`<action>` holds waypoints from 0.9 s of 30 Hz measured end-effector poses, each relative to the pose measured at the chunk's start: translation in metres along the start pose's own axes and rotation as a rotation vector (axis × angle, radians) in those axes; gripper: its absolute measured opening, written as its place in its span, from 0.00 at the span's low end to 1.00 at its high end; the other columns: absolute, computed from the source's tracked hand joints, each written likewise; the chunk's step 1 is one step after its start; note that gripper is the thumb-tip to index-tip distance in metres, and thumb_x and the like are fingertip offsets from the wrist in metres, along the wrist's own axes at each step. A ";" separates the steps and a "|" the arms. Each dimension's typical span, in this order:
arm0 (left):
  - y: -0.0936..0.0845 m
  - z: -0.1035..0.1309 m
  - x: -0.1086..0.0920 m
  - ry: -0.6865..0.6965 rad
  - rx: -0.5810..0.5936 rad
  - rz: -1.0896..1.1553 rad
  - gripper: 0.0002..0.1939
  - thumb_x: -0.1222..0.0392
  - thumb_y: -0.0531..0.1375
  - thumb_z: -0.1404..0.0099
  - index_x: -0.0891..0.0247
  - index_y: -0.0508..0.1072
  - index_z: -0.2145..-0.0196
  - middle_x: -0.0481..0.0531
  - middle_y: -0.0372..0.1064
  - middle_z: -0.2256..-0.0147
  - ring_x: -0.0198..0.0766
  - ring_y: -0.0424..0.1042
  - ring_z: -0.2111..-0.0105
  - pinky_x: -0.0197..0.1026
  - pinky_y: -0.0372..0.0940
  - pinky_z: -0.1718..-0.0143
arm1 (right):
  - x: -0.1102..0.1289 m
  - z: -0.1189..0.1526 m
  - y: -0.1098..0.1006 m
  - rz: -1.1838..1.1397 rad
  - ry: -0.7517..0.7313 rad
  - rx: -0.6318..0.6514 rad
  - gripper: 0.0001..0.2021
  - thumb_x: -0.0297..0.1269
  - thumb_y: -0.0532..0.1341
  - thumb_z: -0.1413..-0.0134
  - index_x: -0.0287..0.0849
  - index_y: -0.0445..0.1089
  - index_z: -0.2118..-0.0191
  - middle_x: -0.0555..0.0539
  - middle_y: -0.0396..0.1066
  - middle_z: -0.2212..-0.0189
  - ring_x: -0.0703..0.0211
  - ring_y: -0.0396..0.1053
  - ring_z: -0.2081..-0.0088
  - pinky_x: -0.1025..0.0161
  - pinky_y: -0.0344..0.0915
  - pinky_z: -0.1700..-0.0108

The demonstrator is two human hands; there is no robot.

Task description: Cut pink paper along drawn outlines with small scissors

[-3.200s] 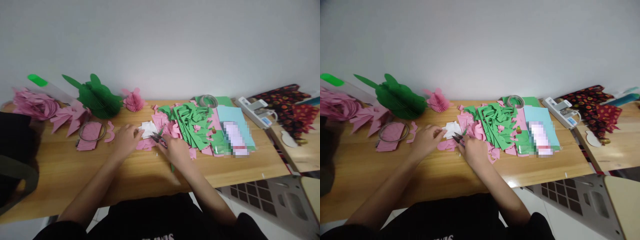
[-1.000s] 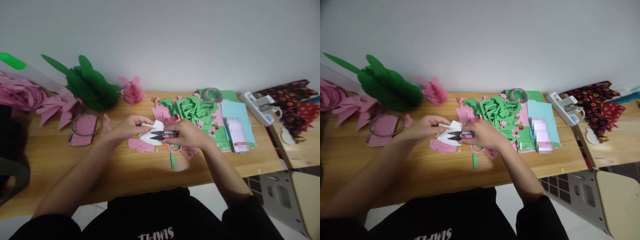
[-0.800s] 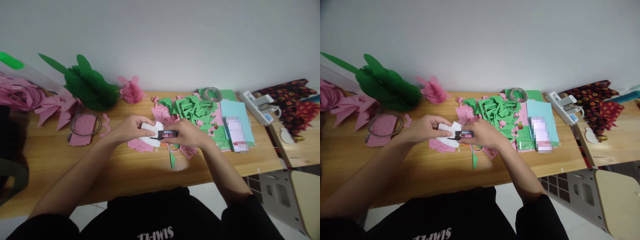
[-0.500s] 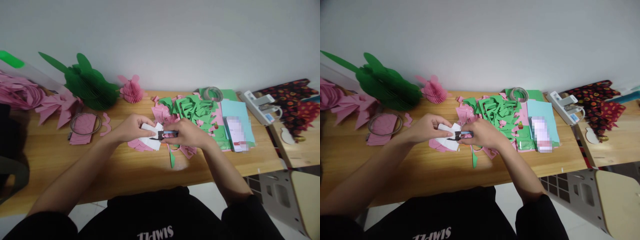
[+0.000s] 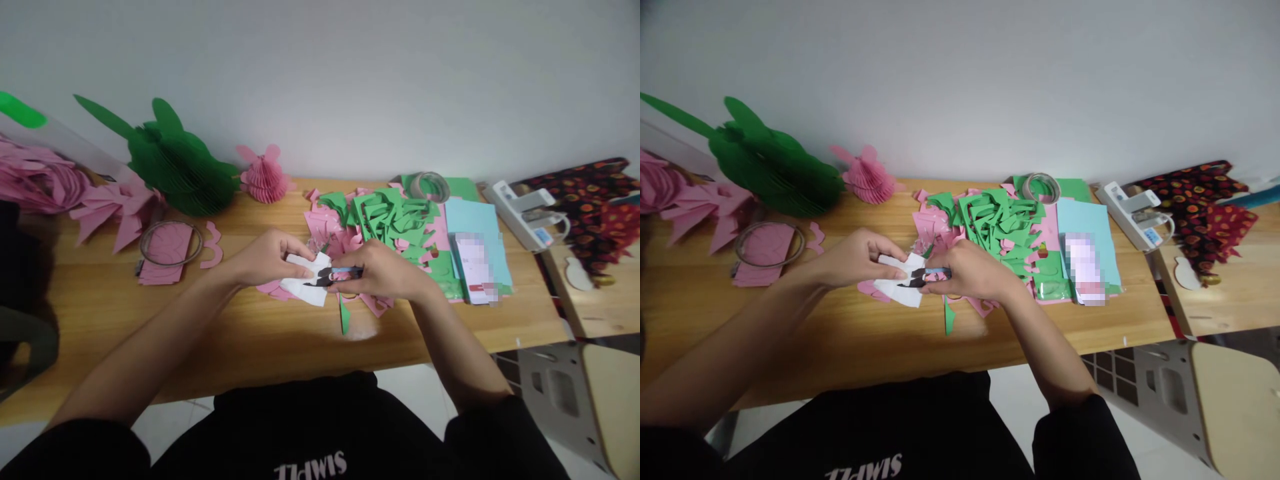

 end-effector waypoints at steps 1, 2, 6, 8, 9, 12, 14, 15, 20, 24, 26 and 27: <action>0.000 0.000 -0.001 0.012 -0.032 -0.024 0.09 0.64 0.68 0.58 0.65 0.80 0.73 0.47 0.75 0.77 0.29 0.67 0.79 0.30 0.61 0.78 | 0.000 0.001 -0.001 -0.001 -0.004 -0.007 0.12 0.40 0.65 0.44 0.38 0.72 0.73 0.57 0.56 0.84 0.69 0.50 0.80 0.66 0.48 0.73; 0.000 0.000 -0.003 0.022 -0.063 -0.049 0.09 0.64 0.68 0.58 0.65 0.79 0.73 0.46 0.74 0.78 0.29 0.66 0.80 0.30 0.59 0.80 | 0.001 0.001 -0.001 0.001 -0.007 -0.014 0.12 0.40 0.65 0.44 0.38 0.72 0.74 0.57 0.56 0.84 0.69 0.50 0.80 0.66 0.48 0.73; -0.001 0.000 -0.006 0.041 -0.130 -0.107 0.08 0.62 0.68 0.57 0.66 0.78 0.75 0.45 0.70 0.81 0.27 0.62 0.82 0.30 0.54 0.82 | 0.002 0.002 -0.003 0.035 -0.007 -0.025 0.13 0.37 0.64 0.44 0.39 0.68 0.77 0.58 0.53 0.85 0.69 0.49 0.81 0.66 0.47 0.73; -0.001 0.000 -0.006 0.051 -0.115 -0.102 0.08 0.62 0.68 0.57 0.66 0.78 0.75 0.45 0.70 0.81 0.27 0.62 0.81 0.30 0.54 0.82 | 0.002 0.002 -0.002 0.051 0.002 -0.018 0.13 0.37 0.63 0.43 0.39 0.67 0.77 0.58 0.53 0.85 0.69 0.48 0.81 0.66 0.47 0.73; 0.000 -0.001 -0.005 0.054 -0.097 -0.096 0.09 0.62 0.68 0.57 0.66 0.78 0.75 0.45 0.70 0.81 0.28 0.62 0.81 0.30 0.55 0.81 | 0.002 0.002 -0.002 0.055 0.005 -0.012 0.13 0.37 0.63 0.43 0.40 0.67 0.77 0.58 0.53 0.85 0.69 0.48 0.81 0.66 0.47 0.73; 0.000 0.000 -0.006 0.059 -0.047 -0.074 0.09 0.62 0.67 0.57 0.66 0.79 0.74 0.46 0.73 0.78 0.29 0.65 0.79 0.31 0.58 0.80 | 0.004 0.002 -0.002 0.061 0.009 -0.003 0.13 0.37 0.63 0.43 0.40 0.68 0.77 0.57 0.56 0.85 0.68 0.49 0.80 0.66 0.47 0.73; 0.001 0.003 -0.008 0.059 -0.023 -0.057 0.10 0.62 0.67 0.57 0.65 0.80 0.73 0.47 0.74 0.77 0.30 0.67 0.79 0.31 0.61 0.79 | 0.006 0.002 -0.003 0.055 0.014 0.002 0.12 0.37 0.63 0.43 0.39 0.69 0.76 0.57 0.59 0.84 0.68 0.50 0.80 0.66 0.47 0.73; 0.002 0.004 -0.009 0.053 -0.012 -0.051 0.10 0.61 0.66 0.56 0.65 0.80 0.73 0.47 0.74 0.77 0.31 0.68 0.78 0.32 0.62 0.79 | 0.007 0.003 -0.004 0.052 0.018 0.003 0.12 0.38 0.63 0.43 0.39 0.70 0.75 0.56 0.60 0.84 0.68 0.51 0.80 0.66 0.48 0.73; -0.007 0.012 -0.007 0.014 -0.052 -0.136 0.12 0.58 0.67 0.55 0.64 0.80 0.70 0.48 0.75 0.76 0.32 0.69 0.78 0.32 0.61 0.79 | 0.010 0.008 -0.013 0.048 0.039 0.014 0.11 0.39 0.64 0.42 0.38 0.74 0.72 0.56 0.62 0.85 0.69 0.54 0.82 0.67 0.50 0.74; -0.023 0.016 -0.007 0.024 -0.151 -0.191 0.14 0.55 0.68 0.55 0.65 0.79 0.70 0.49 0.73 0.77 0.35 0.70 0.76 0.34 0.62 0.78 | 0.009 0.015 -0.023 0.043 0.082 0.003 0.10 0.40 0.63 0.41 0.38 0.77 0.65 0.55 0.66 0.84 0.68 0.56 0.82 0.66 0.52 0.74; -0.026 0.017 -0.010 0.038 -0.165 -0.170 0.14 0.54 0.68 0.55 0.65 0.78 0.71 0.50 0.74 0.75 0.36 0.71 0.75 0.35 0.63 0.75 | 0.013 0.018 -0.025 0.041 0.065 0.011 0.11 0.41 0.62 0.40 0.39 0.77 0.65 0.54 0.67 0.83 0.68 0.57 0.82 0.66 0.53 0.74; -0.027 0.017 -0.011 0.042 -0.168 -0.156 0.15 0.54 0.68 0.55 0.66 0.78 0.71 0.50 0.74 0.74 0.35 0.70 0.75 0.35 0.62 0.75 | 0.016 0.019 -0.026 0.049 0.054 0.016 0.11 0.41 0.62 0.40 0.39 0.76 0.65 0.54 0.68 0.83 0.68 0.57 0.82 0.66 0.53 0.73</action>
Point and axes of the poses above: each hand's wrist, its own z-axis away from the middle knuckle, its own y-axis out of the palm, x = y × z, the point moved 9 cm from there along -z, towards the middle knuckle
